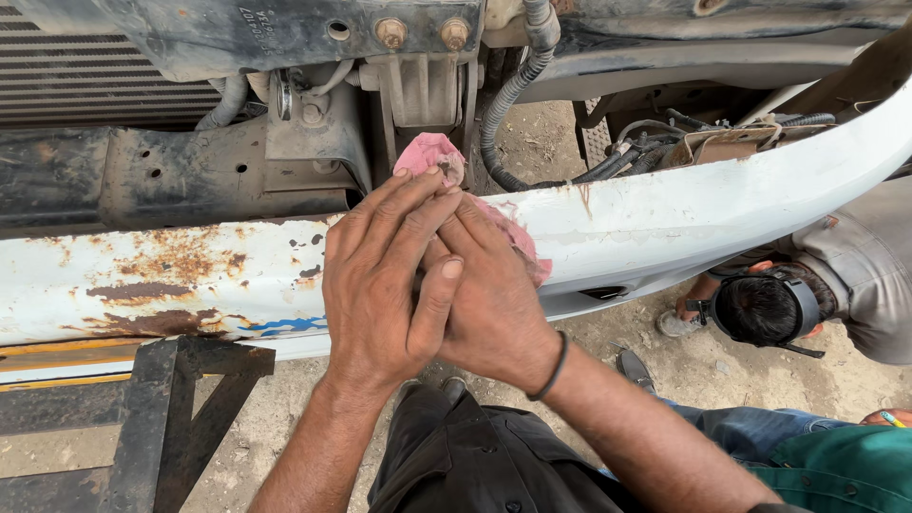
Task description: The person cleans the white front bumper of a vehicle using a pink cloth.
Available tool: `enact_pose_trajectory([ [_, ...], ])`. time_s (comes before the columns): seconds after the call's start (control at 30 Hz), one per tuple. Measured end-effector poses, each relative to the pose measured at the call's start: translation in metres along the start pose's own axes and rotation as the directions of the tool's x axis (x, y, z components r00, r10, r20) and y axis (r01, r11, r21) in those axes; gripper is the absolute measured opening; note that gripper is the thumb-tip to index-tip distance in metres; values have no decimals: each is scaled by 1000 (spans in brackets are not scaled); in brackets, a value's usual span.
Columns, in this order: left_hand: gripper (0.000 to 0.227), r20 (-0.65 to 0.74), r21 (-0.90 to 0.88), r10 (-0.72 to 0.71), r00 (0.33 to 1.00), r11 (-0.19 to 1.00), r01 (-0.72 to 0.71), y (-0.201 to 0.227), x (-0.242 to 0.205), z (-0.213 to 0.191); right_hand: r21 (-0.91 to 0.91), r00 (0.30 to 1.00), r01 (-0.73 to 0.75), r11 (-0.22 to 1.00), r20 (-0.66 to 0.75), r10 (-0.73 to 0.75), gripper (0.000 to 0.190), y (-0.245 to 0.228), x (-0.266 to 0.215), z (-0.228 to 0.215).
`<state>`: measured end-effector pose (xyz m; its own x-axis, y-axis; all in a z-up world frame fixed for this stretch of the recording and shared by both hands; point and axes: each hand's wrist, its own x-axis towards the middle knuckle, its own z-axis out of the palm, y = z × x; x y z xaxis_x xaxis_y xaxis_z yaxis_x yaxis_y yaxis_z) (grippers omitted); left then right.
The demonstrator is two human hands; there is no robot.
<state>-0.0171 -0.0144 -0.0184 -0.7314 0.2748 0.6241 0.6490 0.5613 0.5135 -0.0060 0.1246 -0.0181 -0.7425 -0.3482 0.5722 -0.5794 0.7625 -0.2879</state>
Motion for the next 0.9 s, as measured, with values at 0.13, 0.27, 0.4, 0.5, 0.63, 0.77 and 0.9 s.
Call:
enact_pose_trajectory([
  [0.13, 64, -25, -1, -13, 1000, 1000, 13, -2, 2, 2, 291, 989, 94, 952, 86, -123, 57, 25, 6, -37],
  [0.27, 63, 27, 161, 6, 1000, 987, -11, 3, 8, 5, 489, 949, -315, 813, 169, 266, 29, 52, 5, -55],
  [0.4, 61, 12, 236, 53, 999, 970, -54, 7, 11, 5, -119, 989, -115, 986, -102, 103, 23, 73, 3, -62],
  [0.5, 53, 24, 275, -8, 1000, 961, 1, 11, 10, 10, -129, 972, -213, 968, -125, 198, 20, 67, 2, -52],
  [0.63, 50, 64, 421, -19, 998, 907, -10, 17, 14, 32, 27, 913, -346, 938, -222, 343, 25, 62, 3, -54],
  [0.77, 50, 97, 319, 43, 994, 945, -72, 26, 19, 55, 92, 905, -325, 941, -260, 338, 28, 62, 2, -55],
  [0.9, 49, 76, 268, 74, 994, 959, -92, 24, 13, 56, 50, 903, -327, 944, -277, 327, 29, 63, -1, -54],
])
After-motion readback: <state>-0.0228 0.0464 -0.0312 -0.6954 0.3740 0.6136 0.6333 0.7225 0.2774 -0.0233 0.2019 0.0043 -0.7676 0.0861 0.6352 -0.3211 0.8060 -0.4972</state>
